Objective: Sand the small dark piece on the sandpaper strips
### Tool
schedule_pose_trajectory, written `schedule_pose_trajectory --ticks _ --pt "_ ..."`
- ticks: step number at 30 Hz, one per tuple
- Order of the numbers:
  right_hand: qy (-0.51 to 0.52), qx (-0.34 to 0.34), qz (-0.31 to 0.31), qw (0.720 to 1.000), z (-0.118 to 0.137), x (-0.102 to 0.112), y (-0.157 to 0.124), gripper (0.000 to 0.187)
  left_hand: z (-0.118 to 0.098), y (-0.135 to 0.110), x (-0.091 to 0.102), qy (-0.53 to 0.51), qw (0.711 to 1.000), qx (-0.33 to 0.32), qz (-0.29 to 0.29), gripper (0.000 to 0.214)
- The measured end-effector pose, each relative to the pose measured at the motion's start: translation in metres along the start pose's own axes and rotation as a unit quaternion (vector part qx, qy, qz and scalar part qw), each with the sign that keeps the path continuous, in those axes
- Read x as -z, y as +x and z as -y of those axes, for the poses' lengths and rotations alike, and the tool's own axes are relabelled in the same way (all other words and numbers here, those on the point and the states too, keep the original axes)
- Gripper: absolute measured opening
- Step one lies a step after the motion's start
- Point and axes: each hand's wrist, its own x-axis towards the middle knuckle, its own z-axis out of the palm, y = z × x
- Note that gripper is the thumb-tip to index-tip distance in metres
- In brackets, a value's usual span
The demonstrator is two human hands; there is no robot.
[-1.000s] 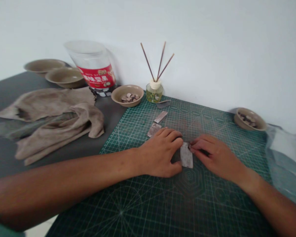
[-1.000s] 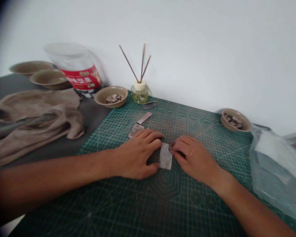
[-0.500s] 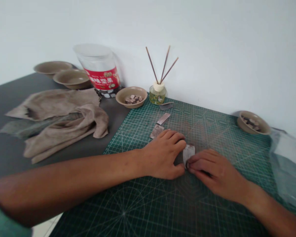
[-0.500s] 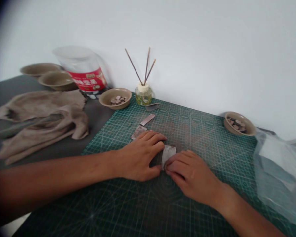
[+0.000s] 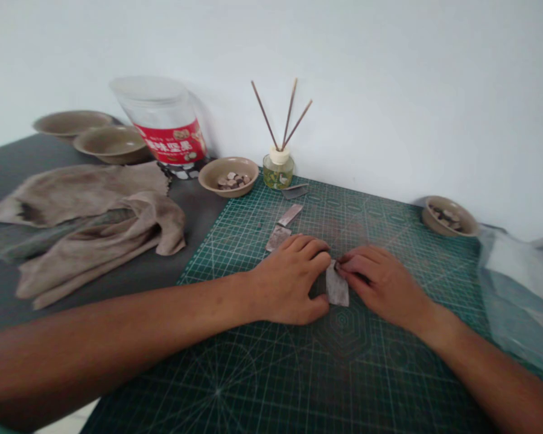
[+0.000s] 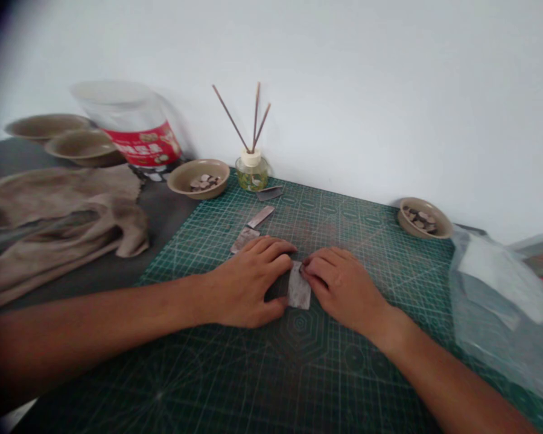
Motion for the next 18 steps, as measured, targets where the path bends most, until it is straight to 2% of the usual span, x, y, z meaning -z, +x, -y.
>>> schedule_pose_trajectory --ticks 4,6,10,12,15,18 --pt "0.038 0.049 0.053 0.997 0.0013 0.0046 -0.0032 0.010 -0.0003 0.0004 0.0000 -0.003 1.000 0.001 0.002 0.038" --pt "0.050 0.070 0.045 0.995 0.0015 0.0028 -0.0050 0.010 -0.0006 0.0005 -0.0003 -0.003 1.000 0.000 0.002 0.037" --pt "-0.005 0.022 -0.007 1.000 -0.0045 0.0018 -0.0032 0.011 -0.0006 0.0005 -0.0007 0.000 1.000 0.003 0.000 0.040" --pt "-0.010 0.021 0.004 1.000 -0.0048 0.0043 -0.0035 0.011 -0.0005 0.0005 -0.0006 -0.001 1.000 0.004 0.001 0.041" --pt "0.021 0.059 0.033 0.998 0.0007 0.0050 -0.0052 0.011 -0.0004 0.0005 -0.0003 -0.003 1.000 0.002 0.004 0.040" --pt "0.001 0.053 0.013 0.999 0.0017 0.0021 -0.0030 0.011 -0.0004 0.0006 -0.0003 -0.001 1.000 0.002 0.005 0.037"
